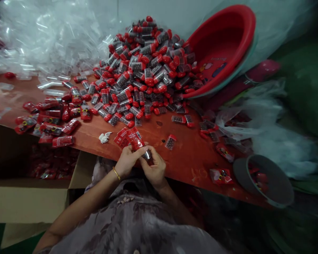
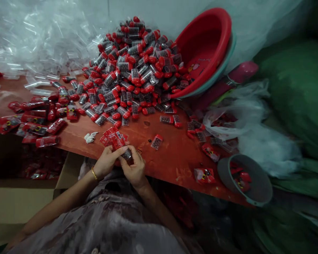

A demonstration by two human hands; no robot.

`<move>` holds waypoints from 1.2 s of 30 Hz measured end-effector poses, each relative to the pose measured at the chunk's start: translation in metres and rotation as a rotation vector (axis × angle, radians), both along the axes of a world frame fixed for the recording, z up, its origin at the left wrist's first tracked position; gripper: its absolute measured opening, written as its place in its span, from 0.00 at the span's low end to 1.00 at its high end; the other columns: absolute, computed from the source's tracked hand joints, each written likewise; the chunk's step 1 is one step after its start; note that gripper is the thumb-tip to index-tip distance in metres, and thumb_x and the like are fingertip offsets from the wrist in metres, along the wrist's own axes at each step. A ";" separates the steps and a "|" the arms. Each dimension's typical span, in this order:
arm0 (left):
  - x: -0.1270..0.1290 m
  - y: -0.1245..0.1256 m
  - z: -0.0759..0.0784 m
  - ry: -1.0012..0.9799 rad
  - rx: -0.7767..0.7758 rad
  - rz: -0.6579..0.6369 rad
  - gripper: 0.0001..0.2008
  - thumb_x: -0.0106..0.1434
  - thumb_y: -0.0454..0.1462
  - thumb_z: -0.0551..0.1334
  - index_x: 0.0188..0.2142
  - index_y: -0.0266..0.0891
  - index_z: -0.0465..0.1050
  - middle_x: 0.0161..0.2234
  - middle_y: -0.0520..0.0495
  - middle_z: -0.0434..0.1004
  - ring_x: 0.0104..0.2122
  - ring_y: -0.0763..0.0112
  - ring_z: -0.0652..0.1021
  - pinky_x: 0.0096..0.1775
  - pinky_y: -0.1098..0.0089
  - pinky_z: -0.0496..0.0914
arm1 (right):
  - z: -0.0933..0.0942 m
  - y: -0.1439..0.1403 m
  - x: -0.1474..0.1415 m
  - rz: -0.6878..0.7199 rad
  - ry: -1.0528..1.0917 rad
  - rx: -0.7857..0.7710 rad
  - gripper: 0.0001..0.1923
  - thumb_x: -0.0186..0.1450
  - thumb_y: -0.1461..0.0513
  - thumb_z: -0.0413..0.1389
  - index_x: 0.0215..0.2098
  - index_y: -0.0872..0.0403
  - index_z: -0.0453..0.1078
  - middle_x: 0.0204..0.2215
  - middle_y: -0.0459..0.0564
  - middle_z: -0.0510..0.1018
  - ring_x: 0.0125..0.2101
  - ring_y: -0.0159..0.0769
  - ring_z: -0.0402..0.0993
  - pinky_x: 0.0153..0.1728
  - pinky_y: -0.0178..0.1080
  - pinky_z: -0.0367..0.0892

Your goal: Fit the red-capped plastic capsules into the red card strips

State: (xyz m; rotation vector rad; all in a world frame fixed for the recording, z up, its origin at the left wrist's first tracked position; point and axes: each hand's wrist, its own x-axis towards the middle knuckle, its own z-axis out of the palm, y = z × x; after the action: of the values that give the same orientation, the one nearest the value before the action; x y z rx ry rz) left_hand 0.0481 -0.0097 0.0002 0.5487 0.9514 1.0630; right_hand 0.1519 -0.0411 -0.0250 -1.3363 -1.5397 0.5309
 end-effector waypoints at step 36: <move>-0.115 0.052 0.007 -0.135 -0.111 0.557 0.11 0.59 0.45 0.62 0.32 0.39 0.73 0.36 0.46 0.79 0.42 0.69 0.78 0.43 0.70 0.72 | -0.019 0.046 0.072 -0.270 -0.415 -0.052 0.20 0.64 0.54 0.50 0.49 0.57 0.67 0.43 0.60 0.75 0.44 0.45 0.69 0.48 0.50 0.63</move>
State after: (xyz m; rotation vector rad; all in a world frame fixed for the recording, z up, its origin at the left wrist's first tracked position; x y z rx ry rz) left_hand -0.0671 0.0426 0.0073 0.1112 1.0630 1.5107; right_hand 0.2238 0.0048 -0.0436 -1.7414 -1.6416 0.1263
